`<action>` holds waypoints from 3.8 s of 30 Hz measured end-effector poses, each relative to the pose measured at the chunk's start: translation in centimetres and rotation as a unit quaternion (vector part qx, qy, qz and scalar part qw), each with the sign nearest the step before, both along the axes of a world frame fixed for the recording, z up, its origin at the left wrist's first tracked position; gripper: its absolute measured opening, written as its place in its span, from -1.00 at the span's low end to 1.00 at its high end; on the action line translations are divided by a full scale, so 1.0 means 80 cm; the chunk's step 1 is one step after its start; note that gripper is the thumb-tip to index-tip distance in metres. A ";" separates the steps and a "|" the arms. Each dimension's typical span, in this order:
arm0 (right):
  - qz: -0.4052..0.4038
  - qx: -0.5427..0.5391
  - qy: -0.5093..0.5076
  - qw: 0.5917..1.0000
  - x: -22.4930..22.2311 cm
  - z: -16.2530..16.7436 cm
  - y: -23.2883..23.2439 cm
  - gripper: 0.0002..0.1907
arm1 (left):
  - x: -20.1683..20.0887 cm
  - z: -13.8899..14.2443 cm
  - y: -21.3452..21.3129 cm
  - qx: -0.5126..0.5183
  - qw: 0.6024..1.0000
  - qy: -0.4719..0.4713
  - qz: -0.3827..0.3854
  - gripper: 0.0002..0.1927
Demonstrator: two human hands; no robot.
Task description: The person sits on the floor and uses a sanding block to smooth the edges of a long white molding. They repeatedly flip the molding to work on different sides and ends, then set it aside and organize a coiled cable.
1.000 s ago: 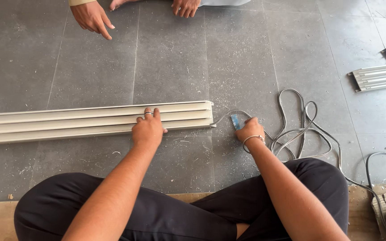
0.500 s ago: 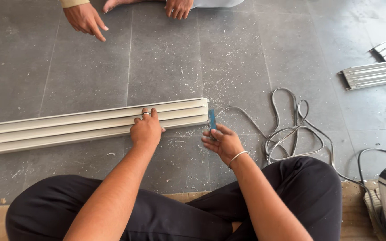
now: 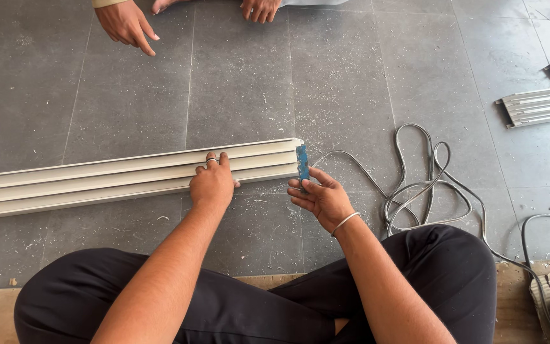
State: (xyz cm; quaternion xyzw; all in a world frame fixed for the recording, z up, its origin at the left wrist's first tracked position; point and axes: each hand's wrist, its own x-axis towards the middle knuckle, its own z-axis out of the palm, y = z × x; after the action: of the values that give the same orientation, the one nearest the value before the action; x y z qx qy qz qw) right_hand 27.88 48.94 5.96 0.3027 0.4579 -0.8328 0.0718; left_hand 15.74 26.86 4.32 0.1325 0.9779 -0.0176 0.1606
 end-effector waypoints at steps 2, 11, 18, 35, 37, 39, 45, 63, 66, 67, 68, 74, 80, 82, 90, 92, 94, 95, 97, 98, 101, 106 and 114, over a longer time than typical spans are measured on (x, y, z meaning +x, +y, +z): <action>-0.003 0.002 0.000 1.000 -0.001 -0.009 0.003 -0.56 | 0.000 0.003 0.002 0.003 1.000 -0.004 0.001 -0.11; -0.179 0.030 -0.139 0.973 0.010 -0.095 0.036 -0.57 | -0.003 0.007 0.011 -0.009 0.999 0.019 -0.037 -0.10; -0.151 0.056 -0.104 0.982 -0.012 -0.136 0.022 -0.58 | 0.004 -0.024 0.081 0.238 0.958 0.074 -0.145 -0.38; -0.179 0.030 -0.074 0.981 -0.058 -0.137 0.007 -0.65 | 0.000 -0.072 0.171 0.395 0.904 0.090 -0.139 -0.81; -0.173 0.052 -0.069 0.981 -0.058 -0.136 0.009 -0.68 | 0.000 -0.074 0.172 0.389 0.911 0.066 -0.124 -0.82; -0.152 0.069 -0.046 0.985 -0.057 -0.135 0.008 -0.69 | -0.001 -0.076 0.172 0.386 0.912 0.069 -0.120 -0.84; -0.168 0.083 -0.047 0.981 -0.053 -0.132 -0.004 -0.73 | -0.002 -0.079 0.171 0.383 0.917 0.035 -0.104 -0.88; -0.186 0.090 -0.066 0.976 -0.054 -0.127 -0.013 -0.76 | 0.000 -0.081 0.170 0.402 0.909 0.038 -0.100 -0.89; -0.214 0.072 -0.034 0.974 -0.051 -0.134 -0.018 -0.78 | 0.000 -0.080 0.169 0.409 0.903 0.064 -0.115 -0.87; -0.227 0.065 -0.017 0.972 -0.049 -0.136 -0.020 -0.79 | 0.001 -0.080 0.168 0.410 0.901 0.074 -0.118 -0.86; -0.212 0.083 -0.029 0.973 -0.047 -0.138 -0.021 -0.78 | 0.001 -0.081 0.169 0.413 0.902 0.064 -0.106 -0.86; -0.229 0.102 -0.072 0.965 -0.045 -0.144 -0.013 -0.73 | -0.002 -0.098 0.178 0.437 0.892 0.074 -0.090 -0.83; -0.152 0.350 -0.237 0.894 -0.025 -0.101 0.009 -0.63 | -0.028 -0.103 0.173 0.553 0.832 0.016 -0.042 -0.81; -0.051 0.495 -0.272 0.824 -0.007 -0.075 0.018 -0.54 | -0.028 -0.088 0.167 0.592 0.803 -0.056 0.018 -0.80; 0.035 0.700 0.202 0.684 -0.008 0.001 0.053 -0.61 | 0.025 0.021 0.111 0.535 0.827 0.046 -0.168 -0.86; 0.142 0.615 0.200 0.749 -0.017 0.012 0.057 -0.69 | 0.032 0.037 0.097 0.544 0.822 0.036 -0.163 -0.84; 0.237 0.508 0.133 0.818 -0.022 0.021 0.061 -0.74 | 0.032 0.045 0.086 0.545 0.826 0.036 -0.140 -0.83; 0.244 0.449 0.136 0.849 -0.023 0.025 0.062 -0.73 | 0.033 0.046 0.084 0.541 0.831 0.028 -0.127 -0.83; 0.256 0.325 0.135 0.900 -0.022 0.030 0.065 -0.71 | 0.034 0.043 0.084 0.533 0.840 0.009 -0.100 -0.83; 0.253 0.318 0.101 0.908 -0.022 0.029 0.066 -0.72 | 0.034 0.040 0.087 0.529 0.843 0.012 -0.095 -0.83; 0.231 0.312 0.027 0.921 -0.026 0.018 0.072 -0.75 | 0.033 0.026 0.102 0.519 0.851 0.005 -0.076 -0.82; 0.152 0.367 0.023 0.918 -0.052 -0.031 0.088 -0.79 | 0.011 -0.002 0.127 0.489 0.867 0.006 -0.090 -0.86; 0.114 0.600 0.104 0.785 -0.082 -0.095 0.102 -0.88 | -0.023 -0.045 0.146 0.408 0.898 0.039 -0.159 -0.86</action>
State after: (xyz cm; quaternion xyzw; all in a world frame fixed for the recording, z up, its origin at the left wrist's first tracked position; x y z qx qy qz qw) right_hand 21.33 57.09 -1.67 0.1418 0.9010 -0.4025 -0.0775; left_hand 13.88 38.51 0.70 0.3392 0.8707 0.3526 0.0497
